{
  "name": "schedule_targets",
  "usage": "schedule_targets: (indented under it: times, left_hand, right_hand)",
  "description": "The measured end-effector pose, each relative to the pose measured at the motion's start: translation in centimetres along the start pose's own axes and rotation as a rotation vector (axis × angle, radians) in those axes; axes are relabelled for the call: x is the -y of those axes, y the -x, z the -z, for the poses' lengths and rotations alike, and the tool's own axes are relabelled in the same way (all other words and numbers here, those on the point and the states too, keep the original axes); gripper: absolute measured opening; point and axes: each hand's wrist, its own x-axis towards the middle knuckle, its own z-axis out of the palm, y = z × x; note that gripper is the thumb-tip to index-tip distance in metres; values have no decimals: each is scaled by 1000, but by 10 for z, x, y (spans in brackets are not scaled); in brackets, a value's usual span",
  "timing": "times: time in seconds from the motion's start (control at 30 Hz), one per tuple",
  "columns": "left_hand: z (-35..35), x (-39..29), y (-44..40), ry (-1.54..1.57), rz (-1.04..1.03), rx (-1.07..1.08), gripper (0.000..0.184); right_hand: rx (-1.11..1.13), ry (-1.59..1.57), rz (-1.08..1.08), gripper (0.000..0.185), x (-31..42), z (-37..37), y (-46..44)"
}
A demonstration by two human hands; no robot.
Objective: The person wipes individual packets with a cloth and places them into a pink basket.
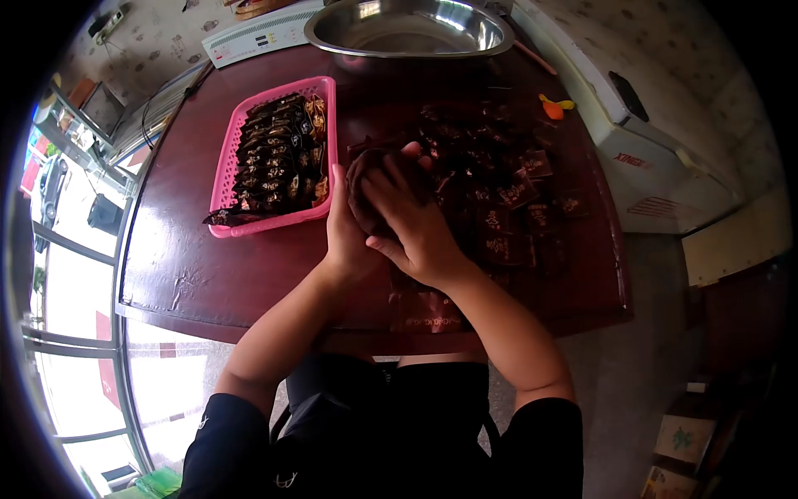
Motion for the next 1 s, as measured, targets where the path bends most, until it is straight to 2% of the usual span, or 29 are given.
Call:
schedule_targets:
  times: [0.03, 0.07, 0.13, 0.17, 0.2, 0.27, 0.33, 0.4, 0.47, 0.53, 0.57, 0.6, 0.67, 0.7, 0.73, 0.77, 0.8, 0.9, 0.97, 1.0]
  left_hand:
    - [-4, 2, 3, 8, 32, -113, 73]
    - [-5, 5, 5, 15, 31, -105, 73]
    - [-5, 10, 10, -548, -39, -171, 71]
    - [-1, 13, 13, -682, -37, -139, 69]
    - [-1, 16, 14, -662, 7, -167, 65]
    - [12, 23, 16, -610, 43, -83, 60]
    - [1, 25, 14, -642, -41, -59, 56]
    - [-4, 23, 14, -592, -48, 12, 52]
    - [-10, 18, 14, -666, -53, 40, 50]
    - [-13, 14, 13, -595, -45, 20, 49]
    - [-14, 12, 11, -522, -40, -3, 48]
    - [-10, 10, 9, -501, -50, -44, 47]
    - [1, 8, 9, -321, 48, -193, 52]
    - [-1, 5, 10, -325, 43, -197, 52]
    - [-5, 1, 11, -260, 87, -217, 59]
    - [-7, -1, 11, -192, 133, -237, 67]
    - [-3, -3, 11, -28, 142, -205, 63]
    - [2, -4, 8, 26, 142, -186, 63]
    - [-1, -9, 4, 104, 98, -167, 64]
    - [3, -12, 3, 129, 122, -69, 65]
  right_hand:
    - [-41, -44, -35, 57, 1, -2, 1]
    - [-38, -34, -34, 57, -1, -2, 0]
    - [-114, 55, 1, 53, -4, 1, -1]
    - [-193, 2, -14, 45, -2, 1, -2]
    - [-194, 8, -16, 45, -3, 6, -2]
    - [-201, -32, -53, 38, -9, 15, -2]
    - [-317, -81, -157, 30, -10, 17, -4]
    - [-361, -200, -429, 27, -8, 21, 0]
    - [-557, -118, -464, 29, -21, 21, 1]
    - [-659, -550, -649, 28, -19, 27, 0]
    - [-729, -150, -453, 25, -29, 24, 2]
    - [-762, -182, -378, 23, -22, 26, 0]
    - [-641, -89, -144, 24, -21, 28, 8]
    - [-526, 40, 22, 28, -15, 32, 3]
    - [-382, 27, 95, 30, -2, 32, -4]
    - [-236, -5, 71, 31, 4, 26, -5]
    - [-89, -35, 46, 31, 7, 22, -4]
    - [-168, 84, 6, 32, -4, 26, -6]
    - [-286, 148, -99, 28, -12, 31, -4]
    - [-364, 153, -117, 28, -15, 32, -5]
